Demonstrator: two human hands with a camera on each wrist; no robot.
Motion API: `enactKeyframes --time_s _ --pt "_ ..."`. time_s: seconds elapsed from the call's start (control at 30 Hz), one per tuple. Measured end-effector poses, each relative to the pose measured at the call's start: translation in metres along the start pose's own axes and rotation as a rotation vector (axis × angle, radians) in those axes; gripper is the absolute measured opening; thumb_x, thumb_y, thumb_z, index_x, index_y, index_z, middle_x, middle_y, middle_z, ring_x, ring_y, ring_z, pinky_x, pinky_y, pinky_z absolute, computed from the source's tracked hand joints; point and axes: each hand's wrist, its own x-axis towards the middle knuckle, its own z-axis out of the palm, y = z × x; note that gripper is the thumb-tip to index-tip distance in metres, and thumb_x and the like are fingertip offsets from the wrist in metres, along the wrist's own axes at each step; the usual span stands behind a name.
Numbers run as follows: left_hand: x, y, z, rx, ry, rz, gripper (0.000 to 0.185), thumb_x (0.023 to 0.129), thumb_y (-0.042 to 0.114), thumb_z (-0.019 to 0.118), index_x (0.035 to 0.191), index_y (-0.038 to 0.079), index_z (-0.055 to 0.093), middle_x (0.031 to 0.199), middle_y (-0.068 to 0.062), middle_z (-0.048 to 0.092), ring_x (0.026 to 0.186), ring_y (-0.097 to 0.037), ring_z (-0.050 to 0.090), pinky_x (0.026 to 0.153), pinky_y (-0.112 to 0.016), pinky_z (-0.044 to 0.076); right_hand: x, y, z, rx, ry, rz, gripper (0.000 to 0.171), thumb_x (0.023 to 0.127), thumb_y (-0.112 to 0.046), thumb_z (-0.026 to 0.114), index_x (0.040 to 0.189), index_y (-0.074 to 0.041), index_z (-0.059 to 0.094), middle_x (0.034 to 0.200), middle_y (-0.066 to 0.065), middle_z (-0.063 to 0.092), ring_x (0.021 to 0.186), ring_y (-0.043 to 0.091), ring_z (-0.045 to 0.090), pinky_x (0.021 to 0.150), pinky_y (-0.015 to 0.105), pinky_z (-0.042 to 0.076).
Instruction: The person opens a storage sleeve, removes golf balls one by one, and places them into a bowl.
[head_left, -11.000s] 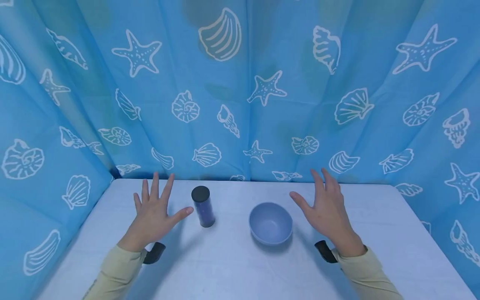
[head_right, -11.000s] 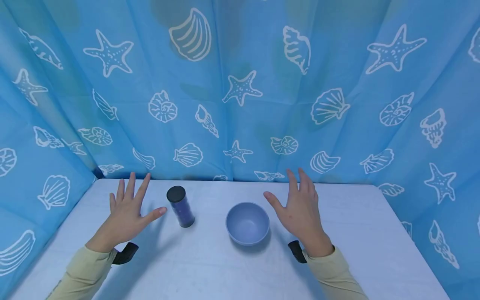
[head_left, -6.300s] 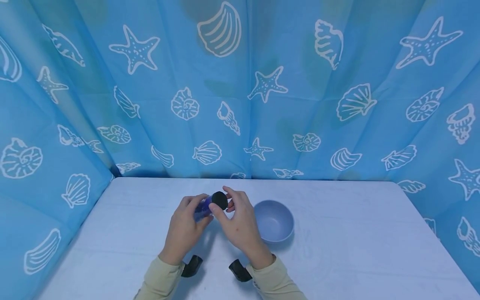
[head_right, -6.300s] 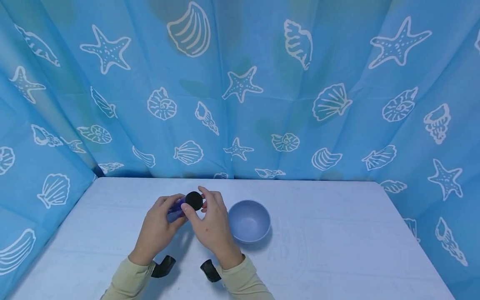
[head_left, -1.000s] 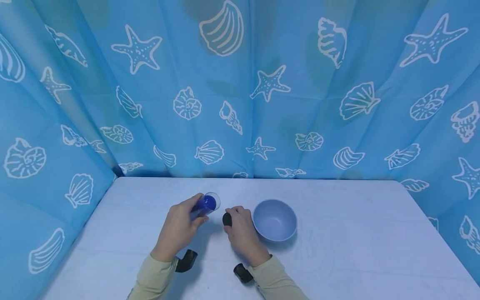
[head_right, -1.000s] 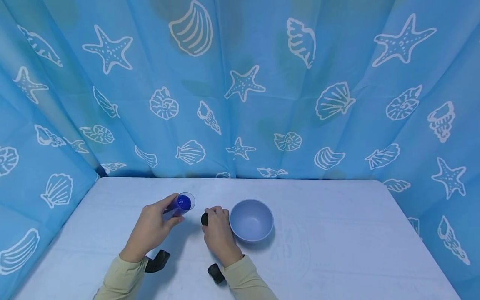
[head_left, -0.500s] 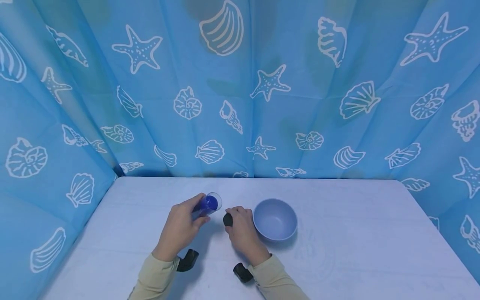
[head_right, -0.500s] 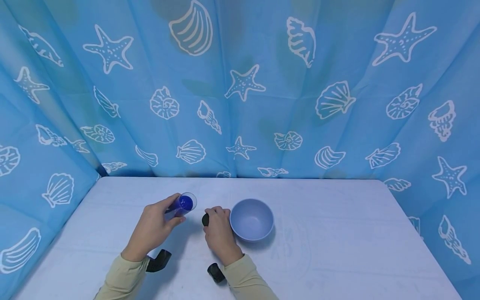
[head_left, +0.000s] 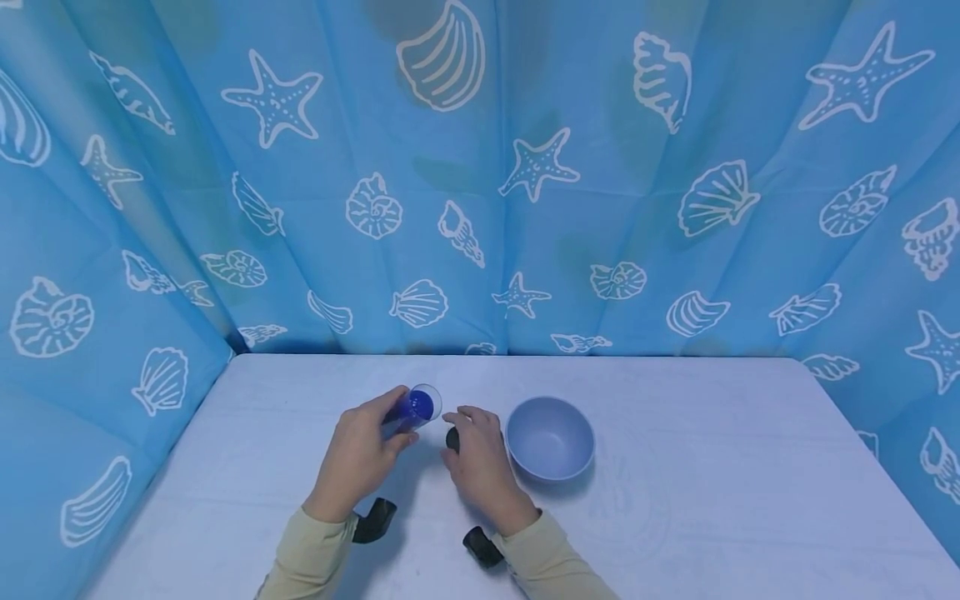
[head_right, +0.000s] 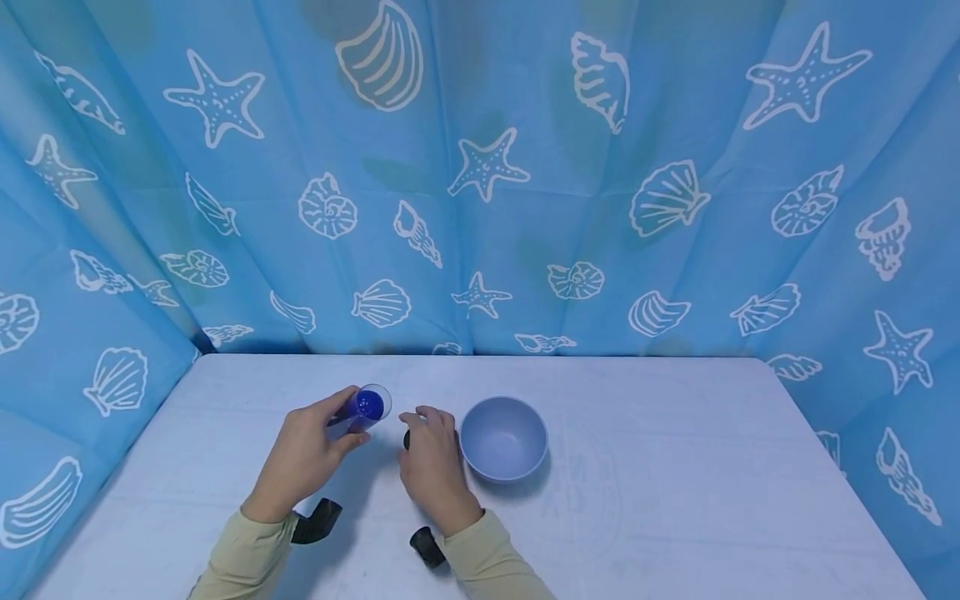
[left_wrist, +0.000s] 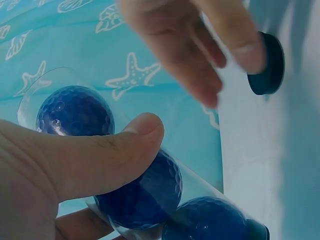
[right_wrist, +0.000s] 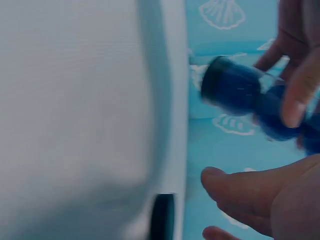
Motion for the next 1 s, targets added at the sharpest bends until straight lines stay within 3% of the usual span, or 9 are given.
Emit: enactKeyframes --time_s 0.3,0.53,0.77,1.0 --pt "0.0 -0.002 -0.001 -0.007 0.015 0.023 0.062 0.078 0.007 0.087 0.134 -0.004 0.06 0.129 -0.02 0.066 0.117 -0.036 0.064 0.099 -0.049 0.05 -0.001 -0.009 -0.022 0.124 0.105 -0.081 0.035 0.095 -0.011 0.07 0.129 -0.005 0.065 0.136 0.016 0.058 0.129 0.036 0.049 0.107 0.052 0.043" --pt "-0.001 -0.002 -0.002 -0.009 0.02 0.018 0.062 0.079 0.006 0.086 0.133 -0.005 0.06 0.128 -0.02 0.066 0.116 -0.036 0.065 0.099 -0.049 0.05 -0.004 -0.016 -0.037 0.174 0.154 -0.067 0.034 0.097 -0.014 0.068 0.13 -0.008 0.064 0.135 0.013 0.059 0.126 0.032 0.053 0.104 0.049 0.046" --pt "0.0 -0.001 -0.002 -0.007 0.022 0.014 0.062 0.079 0.007 0.086 0.134 -0.005 0.06 0.129 -0.021 0.065 0.117 -0.037 0.064 0.099 -0.049 0.049 -0.006 -0.02 -0.042 0.225 0.188 -0.075 0.034 0.099 -0.014 0.065 0.132 -0.009 0.063 0.133 0.012 0.059 0.111 0.028 0.06 0.091 0.042 0.054" --pt "0.001 0.001 -0.001 0.0 0.019 -0.008 0.061 0.079 0.008 0.086 0.134 -0.003 0.06 0.129 -0.02 0.065 0.118 -0.036 0.064 0.1 -0.049 0.048 -0.006 -0.023 -0.045 0.324 0.201 -0.054 0.037 0.1 -0.016 0.064 0.136 -0.008 0.059 0.132 0.012 0.059 0.111 0.029 0.062 0.092 0.044 0.056"
